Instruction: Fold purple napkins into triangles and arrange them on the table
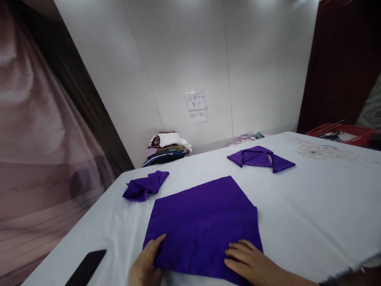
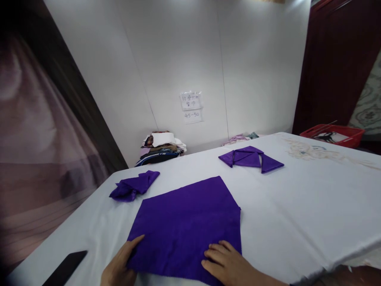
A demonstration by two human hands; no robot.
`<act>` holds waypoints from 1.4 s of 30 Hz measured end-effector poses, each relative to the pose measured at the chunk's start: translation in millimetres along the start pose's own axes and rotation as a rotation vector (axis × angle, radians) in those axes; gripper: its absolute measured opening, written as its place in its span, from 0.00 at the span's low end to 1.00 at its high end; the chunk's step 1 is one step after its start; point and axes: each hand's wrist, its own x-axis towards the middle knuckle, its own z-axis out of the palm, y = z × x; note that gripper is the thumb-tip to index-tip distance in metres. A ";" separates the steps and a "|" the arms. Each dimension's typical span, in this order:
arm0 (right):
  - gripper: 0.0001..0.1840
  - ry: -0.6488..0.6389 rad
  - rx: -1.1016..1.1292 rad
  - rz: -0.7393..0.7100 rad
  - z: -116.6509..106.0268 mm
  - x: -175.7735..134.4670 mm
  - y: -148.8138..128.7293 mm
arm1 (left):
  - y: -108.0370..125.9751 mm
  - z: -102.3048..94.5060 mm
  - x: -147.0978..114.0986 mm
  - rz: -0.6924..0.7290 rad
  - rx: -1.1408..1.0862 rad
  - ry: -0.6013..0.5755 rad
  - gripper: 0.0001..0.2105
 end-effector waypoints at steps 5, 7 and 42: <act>0.29 0.035 -0.006 -0.008 13.4 -0.6 5.8 | 10.6 -12.8 6.4 0.030 0.013 -0.016 0.29; 0.31 0.047 0.011 0.023 10.9 1.2 0.8 | 18.4 -17.9 9.6 0.070 0.029 -0.006 0.28; 0.37 0.945 -0.615 0.478 -304.1 120.3 150.6 | 112.0 -145.2 309.5 0.024 -0.352 0.478 0.14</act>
